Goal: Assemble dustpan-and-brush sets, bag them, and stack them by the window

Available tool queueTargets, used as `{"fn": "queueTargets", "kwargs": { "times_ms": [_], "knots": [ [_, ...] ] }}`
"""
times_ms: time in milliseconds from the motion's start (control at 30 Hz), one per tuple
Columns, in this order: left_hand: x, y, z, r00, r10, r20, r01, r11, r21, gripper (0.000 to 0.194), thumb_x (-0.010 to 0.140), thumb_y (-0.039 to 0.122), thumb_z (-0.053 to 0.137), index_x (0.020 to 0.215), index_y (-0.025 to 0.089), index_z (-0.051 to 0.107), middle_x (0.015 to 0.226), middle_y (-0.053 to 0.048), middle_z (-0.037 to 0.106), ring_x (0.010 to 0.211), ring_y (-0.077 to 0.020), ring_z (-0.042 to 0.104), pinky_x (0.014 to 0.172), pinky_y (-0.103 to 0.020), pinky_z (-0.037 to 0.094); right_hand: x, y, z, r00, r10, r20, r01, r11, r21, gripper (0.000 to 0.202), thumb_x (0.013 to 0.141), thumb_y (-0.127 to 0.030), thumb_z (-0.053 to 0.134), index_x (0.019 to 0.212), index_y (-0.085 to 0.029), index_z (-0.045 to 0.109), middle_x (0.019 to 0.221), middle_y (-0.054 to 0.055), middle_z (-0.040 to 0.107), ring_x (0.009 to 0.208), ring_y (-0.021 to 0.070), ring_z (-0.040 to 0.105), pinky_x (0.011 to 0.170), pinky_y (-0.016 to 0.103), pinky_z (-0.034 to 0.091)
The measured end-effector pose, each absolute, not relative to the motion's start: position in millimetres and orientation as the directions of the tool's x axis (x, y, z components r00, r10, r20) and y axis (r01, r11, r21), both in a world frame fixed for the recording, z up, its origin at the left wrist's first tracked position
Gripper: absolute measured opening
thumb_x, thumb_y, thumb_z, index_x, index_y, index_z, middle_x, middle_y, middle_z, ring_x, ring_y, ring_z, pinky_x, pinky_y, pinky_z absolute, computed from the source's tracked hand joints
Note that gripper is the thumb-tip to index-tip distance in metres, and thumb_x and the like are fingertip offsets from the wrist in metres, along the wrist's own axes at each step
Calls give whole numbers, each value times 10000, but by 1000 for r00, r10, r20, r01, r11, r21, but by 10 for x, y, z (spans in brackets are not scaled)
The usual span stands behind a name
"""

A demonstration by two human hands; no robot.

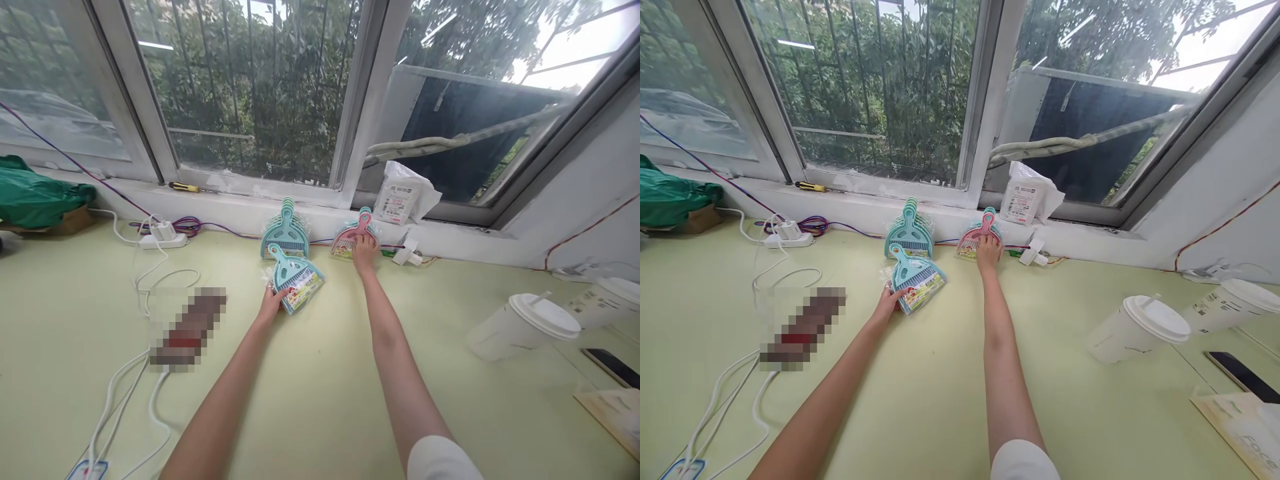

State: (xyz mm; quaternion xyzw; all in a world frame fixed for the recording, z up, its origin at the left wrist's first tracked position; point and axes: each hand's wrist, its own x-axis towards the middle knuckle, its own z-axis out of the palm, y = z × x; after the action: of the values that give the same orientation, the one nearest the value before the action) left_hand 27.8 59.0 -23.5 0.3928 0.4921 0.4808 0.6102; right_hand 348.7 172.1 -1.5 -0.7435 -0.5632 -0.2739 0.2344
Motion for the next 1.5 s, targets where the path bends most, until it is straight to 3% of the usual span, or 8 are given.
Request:
{"fn": "queueTargets", "kwargs": {
  "times_ms": [200, 333, 533, 767, 1300, 1433, 1500],
  "knots": [
    [282, 556, -202, 51, 977, -209, -215, 215, 952, 444, 722, 262, 701, 1102, 222, 475, 1001, -69, 655, 778, -186, 670, 595, -266, 553, 3612, 1649, 78, 187, 723, 665, 980, -185, -74, 279, 936, -212, 363, 1137, -183, 554, 1115, 138, 593, 1057, 267, 454, 914, 424, 261],
    [275, 555, -208, 64, 980, -189, -236, 199, 951, 459, 710, 278, 723, 1088, 222, 468, 992, -67, 657, 781, -184, 669, 606, -265, 551, 3607, 1614, 72, 192, 734, 651, 979, -185, -80, 339, 906, -170, 387, 1216, -164, 524, 1155, 160, 580, 1083, 275, 445, 906, 423, 285],
    [260, 598, -268, 56, 972, -228, -211, 234, 949, 464, 703, 294, 729, 1082, 222, 471, 983, -76, 659, 761, -192, 671, 610, -286, 555, 3577, 1634, 8, 207, 734, 647, 976, -200, -85, 533, 857, -110, 393, 1378, -221, 400, 1360, 139, 441, 1217, 268, 356, 934, 424, 310],
    [261, 582, -252, 77, 978, -192, -257, 206, 944, 490, 686, 283, 744, 1083, 222, 463, 930, -57, 667, 795, -203, 680, 671, -326, 568, 3535, 1645, -133, 169, 741, 649, 982, -185, -45, 684, 826, -96, 458, 1465, -195, 239, 1469, 130, 326, 1339, 252, 213, 1056, 483, 231],
    [270, 582, -236, 73, 979, -192, -243, 204, 948, 472, 690, 281, 728, 1092, 214, 489, 1018, -77, 665, 789, -191, 674, 638, -297, 559, 3302, 1185, -1, 120, 701, 704, 993, -77, -92, 515, 866, -130, 357, 1372, -210, 404, 1463, 98, 353, 1326, 227, 271, 1074, 436, 208],
    [268, 599, -269, 67, 982, -179, -247, 190, 950, 445, 700, 282, 720, 1072, 207, 488, 1008, -79, 665, 761, -177, 670, 606, -272, 553, 3138, 855, 16, 32, 756, 654, 997, 24, -76, 462, 878, -167, 395, 1334, -218, 448, 1421, 99, 413, 1305, 243, 314, 1079, 450, 173],
    [260, 601, -279, 71, 983, -172, -252, 184, 950, 436, 712, 280, 708, 1078, 203, 484, 1006, -80, 664, 755, -172, 667, 595, -264, 551, 3050, 674, 15, 17, 783, 621, 985, 92, -143, 403, 890, -181, 396, 1278, -207, 501, 1344, 107, 491, 1253, 245, 380, 1058, 440, 214]
  ]
}}
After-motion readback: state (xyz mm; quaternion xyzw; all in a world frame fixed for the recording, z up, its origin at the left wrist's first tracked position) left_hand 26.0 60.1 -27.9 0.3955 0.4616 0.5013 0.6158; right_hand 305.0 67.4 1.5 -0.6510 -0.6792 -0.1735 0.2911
